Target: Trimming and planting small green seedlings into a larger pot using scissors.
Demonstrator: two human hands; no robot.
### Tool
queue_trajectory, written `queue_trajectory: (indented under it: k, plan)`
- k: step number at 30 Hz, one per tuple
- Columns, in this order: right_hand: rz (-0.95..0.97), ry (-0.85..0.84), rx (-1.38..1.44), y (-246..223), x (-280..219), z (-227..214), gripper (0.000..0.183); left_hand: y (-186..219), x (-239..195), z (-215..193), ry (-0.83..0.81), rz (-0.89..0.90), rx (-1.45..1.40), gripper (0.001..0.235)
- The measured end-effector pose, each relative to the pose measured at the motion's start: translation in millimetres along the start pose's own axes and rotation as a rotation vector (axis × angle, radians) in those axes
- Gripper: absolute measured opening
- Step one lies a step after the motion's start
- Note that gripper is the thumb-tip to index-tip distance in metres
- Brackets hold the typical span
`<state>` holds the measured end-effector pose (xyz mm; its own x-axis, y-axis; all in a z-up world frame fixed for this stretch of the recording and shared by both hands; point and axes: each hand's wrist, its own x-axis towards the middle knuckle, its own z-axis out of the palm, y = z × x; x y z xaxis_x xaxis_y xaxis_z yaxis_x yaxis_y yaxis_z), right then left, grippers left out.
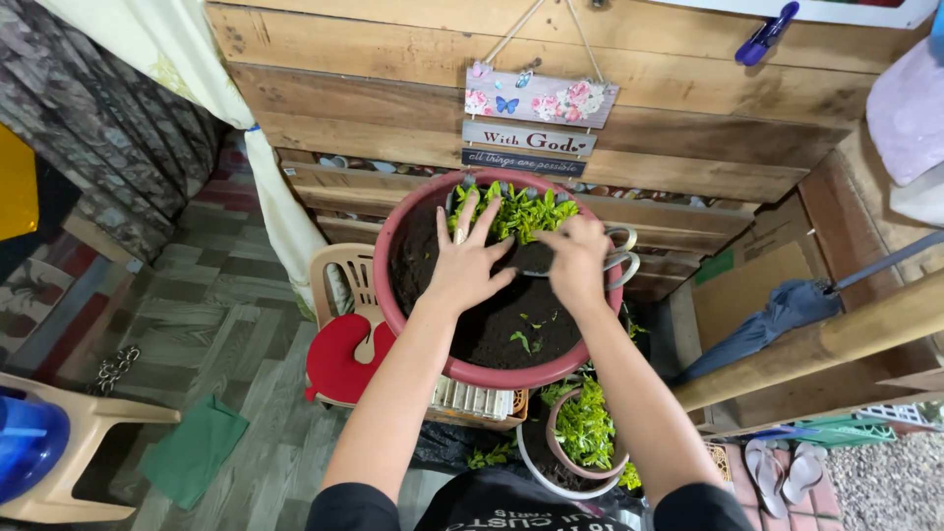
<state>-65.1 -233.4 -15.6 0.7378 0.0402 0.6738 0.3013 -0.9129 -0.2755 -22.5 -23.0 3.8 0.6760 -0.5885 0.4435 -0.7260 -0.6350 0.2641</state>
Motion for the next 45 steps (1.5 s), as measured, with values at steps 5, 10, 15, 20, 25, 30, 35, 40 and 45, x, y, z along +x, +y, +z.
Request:
queue_trajectory:
  k: [5, 10, 15, 20, 25, 30, 35, 40, 45]
  plan:
    - [0.124, 0.155, 0.055, -1, -7, -10, 0.041, 0, 0, 18, -0.047, -0.012, 0.126, 0.07]
    - [0.156, 0.138, 0.074, -1, -8, -11, 0.047, 4, -1, 23, -0.04, -0.004, 0.185, 0.071]
    - [0.189, 0.171, 0.116, 3, -9, -9, 0.048, 22, -10, 10, -0.117, 0.127, 0.092, 0.078]
    - [0.188, 0.174, 0.124, 3, -9, -10, 0.047, 18, 2, 23, -0.114, 0.09, 0.169, 0.073]
    - [0.188, 0.183, 0.149, 4, -7, -9, 0.047, 28, 3, 2, -0.074, 0.183, 0.079, 0.07]
    - [0.18, 0.234, 0.214, 2, -5, -12, 0.048, 30, 0, -1, -0.243, 0.179, 0.13, 0.068]
    - [0.17, 0.307, 0.232, 2, -4, -16, 0.045, 19, 14, 30, -0.113, 0.182, 0.205, 0.065]
    - [0.176, 0.328, 0.228, 6, -6, -15, 0.042, 30, 23, 23, -0.211, 0.197, 0.204, 0.063]
    - [0.184, 0.358, 0.252, 9, -6, -14, 0.039, 32, 30, 28, -0.13, 0.178, 0.258, 0.059]
